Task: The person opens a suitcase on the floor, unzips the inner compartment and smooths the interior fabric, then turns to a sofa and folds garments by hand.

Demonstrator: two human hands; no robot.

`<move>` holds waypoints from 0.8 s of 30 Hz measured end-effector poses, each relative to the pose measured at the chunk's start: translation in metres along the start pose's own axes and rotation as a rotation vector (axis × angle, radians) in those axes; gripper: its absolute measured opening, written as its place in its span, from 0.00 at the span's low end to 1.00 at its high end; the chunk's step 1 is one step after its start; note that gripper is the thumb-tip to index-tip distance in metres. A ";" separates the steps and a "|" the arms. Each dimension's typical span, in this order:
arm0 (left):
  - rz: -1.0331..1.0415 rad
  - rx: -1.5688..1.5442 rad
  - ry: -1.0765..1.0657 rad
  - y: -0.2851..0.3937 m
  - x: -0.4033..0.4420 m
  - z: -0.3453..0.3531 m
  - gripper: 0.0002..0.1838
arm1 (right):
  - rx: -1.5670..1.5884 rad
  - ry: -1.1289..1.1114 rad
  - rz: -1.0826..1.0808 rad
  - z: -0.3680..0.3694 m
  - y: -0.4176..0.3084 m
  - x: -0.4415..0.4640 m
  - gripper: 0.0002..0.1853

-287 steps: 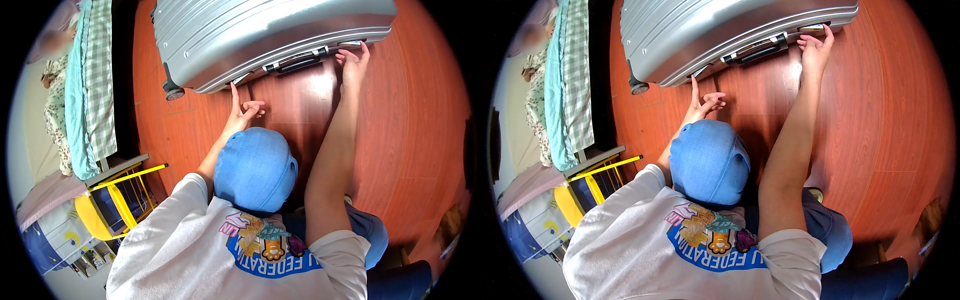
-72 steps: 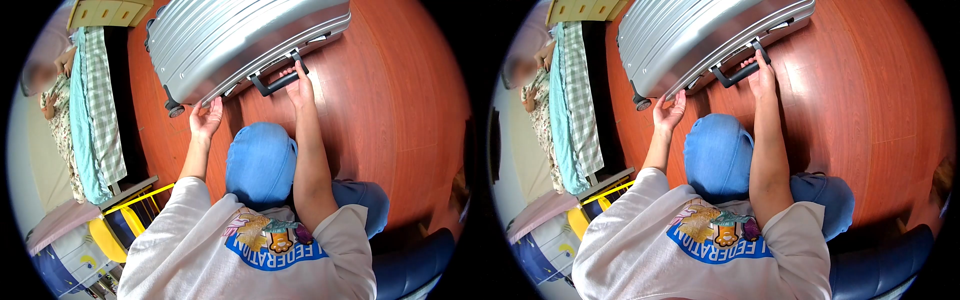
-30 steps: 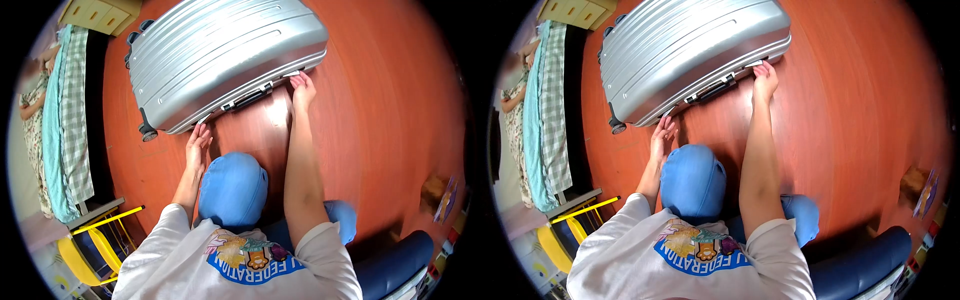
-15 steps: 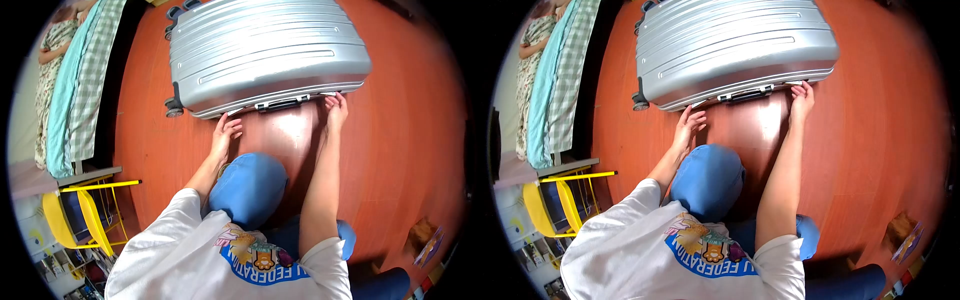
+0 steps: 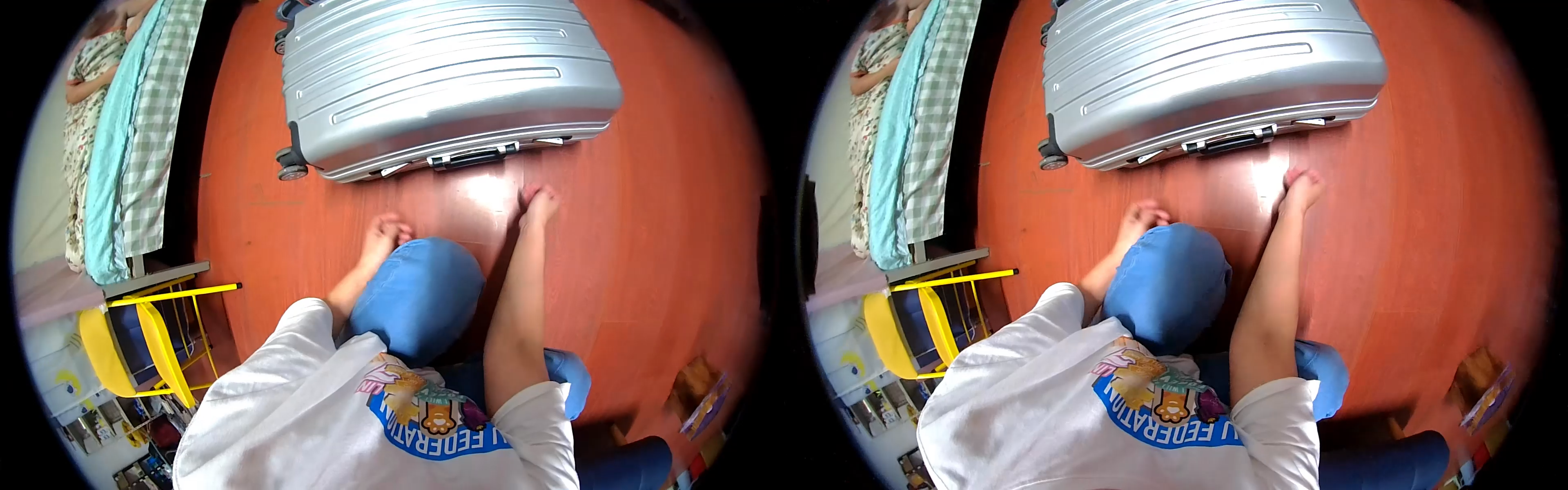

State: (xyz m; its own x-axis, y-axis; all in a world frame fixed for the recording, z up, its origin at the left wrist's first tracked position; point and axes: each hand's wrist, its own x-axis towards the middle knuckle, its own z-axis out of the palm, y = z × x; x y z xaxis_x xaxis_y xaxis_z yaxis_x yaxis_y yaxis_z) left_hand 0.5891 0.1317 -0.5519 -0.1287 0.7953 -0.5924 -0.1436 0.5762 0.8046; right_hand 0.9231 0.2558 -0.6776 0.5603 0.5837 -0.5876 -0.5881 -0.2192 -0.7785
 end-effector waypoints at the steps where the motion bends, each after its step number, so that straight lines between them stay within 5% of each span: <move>1: -0.213 0.050 -0.086 0.000 -0.002 0.004 0.19 | -0.167 -0.090 0.100 -0.011 0.027 -0.004 0.07; 2: -0.429 0.097 -0.169 0.000 -0.004 0.006 0.15 | -0.336 -0.183 0.199 -0.024 0.043 -0.014 0.07; 6: -0.294 0.181 -0.196 -0.009 0.002 0.001 0.11 | -0.398 -0.139 0.102 -0.027 0.048 -0.050 0.09; 8: -0.201 0.236 -0.230 -0.012 0.006 0.001 0.10 | -0.390 -0.167 0.248 -0.022 0.037 -0.049 0.10; 12: -0.238 0.280 -0.232 0.014 -0.013 0.015 0.12 | -0.383 -0.176 0.319 -0.026 0.036 -0.037 0.11; 14: -0.410 -0.032 -0.323 -0.007 -0.002 0.003 0.12 | -0.379 -0.179 0.320 -0.027 0.034 -0.040 0.12; 17: -0.344 -0.001 -0.354 0.033 -0.027 0.015 0.13 | -0.362 -0.169 0.278 -0.028 0.035 -0.045 0.12; 24: -0.383 0.054 -0.262 0.007 -0.011 0.012 0.12 | -0.340 -0.158 0.295 -0.026 0.029 -0.049 0.12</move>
State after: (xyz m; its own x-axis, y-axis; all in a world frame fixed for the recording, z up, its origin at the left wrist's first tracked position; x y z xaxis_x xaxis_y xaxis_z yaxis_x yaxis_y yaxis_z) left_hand 0.6016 0.1293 -0.5395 0.1763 0.5400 -0.8230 -0.0804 0.8412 0.5347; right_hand 0.8932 0.2007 -0.6774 0.2873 0.5643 -0.7739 -0.4698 -0.6211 -0.6273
